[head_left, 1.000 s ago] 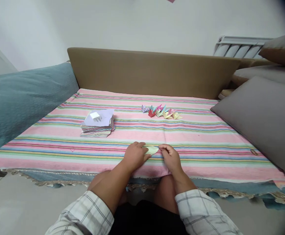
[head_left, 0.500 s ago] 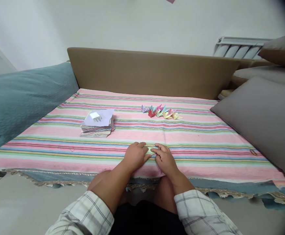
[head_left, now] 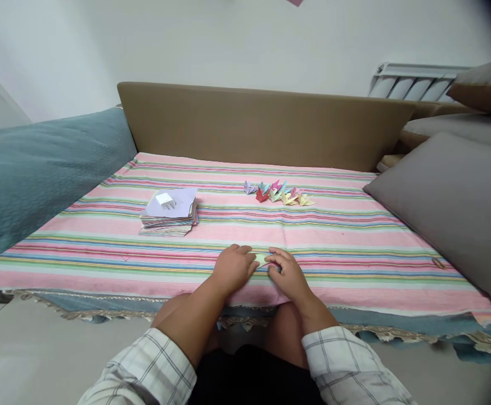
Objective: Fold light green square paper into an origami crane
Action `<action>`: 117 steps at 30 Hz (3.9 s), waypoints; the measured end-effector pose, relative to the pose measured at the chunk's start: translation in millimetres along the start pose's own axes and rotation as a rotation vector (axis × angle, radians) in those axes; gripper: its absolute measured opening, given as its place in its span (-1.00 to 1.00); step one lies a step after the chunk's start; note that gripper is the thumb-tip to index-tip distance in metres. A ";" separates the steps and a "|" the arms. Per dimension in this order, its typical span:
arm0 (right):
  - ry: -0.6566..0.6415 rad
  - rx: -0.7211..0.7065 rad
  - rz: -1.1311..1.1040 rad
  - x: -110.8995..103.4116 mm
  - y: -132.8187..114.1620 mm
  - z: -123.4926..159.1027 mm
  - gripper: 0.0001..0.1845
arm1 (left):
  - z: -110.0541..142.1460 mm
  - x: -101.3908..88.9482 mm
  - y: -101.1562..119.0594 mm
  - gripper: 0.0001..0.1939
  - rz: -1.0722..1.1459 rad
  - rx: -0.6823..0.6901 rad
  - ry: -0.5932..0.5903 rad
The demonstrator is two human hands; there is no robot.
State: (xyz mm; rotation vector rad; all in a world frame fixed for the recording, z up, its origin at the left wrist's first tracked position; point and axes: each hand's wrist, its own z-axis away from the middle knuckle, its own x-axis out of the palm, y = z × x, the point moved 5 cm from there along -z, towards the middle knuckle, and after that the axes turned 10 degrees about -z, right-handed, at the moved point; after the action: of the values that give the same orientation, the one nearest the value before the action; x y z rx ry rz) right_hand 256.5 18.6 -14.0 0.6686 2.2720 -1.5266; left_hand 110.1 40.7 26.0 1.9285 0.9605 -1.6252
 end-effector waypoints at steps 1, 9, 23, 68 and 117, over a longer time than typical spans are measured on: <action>-0.010 0.008 -0.019 -0.9 0.2 -0.8 -0.75 | -0.2 -0.3 -0.2 -0.73 0.006 0.003 0.001; -0.052 0.055 -0.044 -1.6 -1.5 -6.1 -0.74 | -1.1 -1.0 -2.4 -0.74 0.026 -0.003 -0.005; -0.048 0.056 0.021 1.1 -1.6 -10.7 -0.79 | -1.0 2.0 -2.5 -0.78 -0.013 -0.017 -0.028; -0.015 -0.061 0.046 -7.3 2.0 -15.7 -0.97 | -0.3 6.1 -0.2 -0.80 -0.046 -0.047 -0.003; -0.059 -0.254 0.207 -1.8 -1.5 -3.2 -0.71 | 1.9 6.7 -2.1 -0.81 0.012 0.025 0.045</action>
State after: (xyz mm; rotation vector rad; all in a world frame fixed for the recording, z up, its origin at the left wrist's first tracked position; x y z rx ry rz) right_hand 257.2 20.8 -10.7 0.7470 2.2233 -1.1250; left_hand 107.7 42.3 19.2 1.9920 0.9477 -1.6007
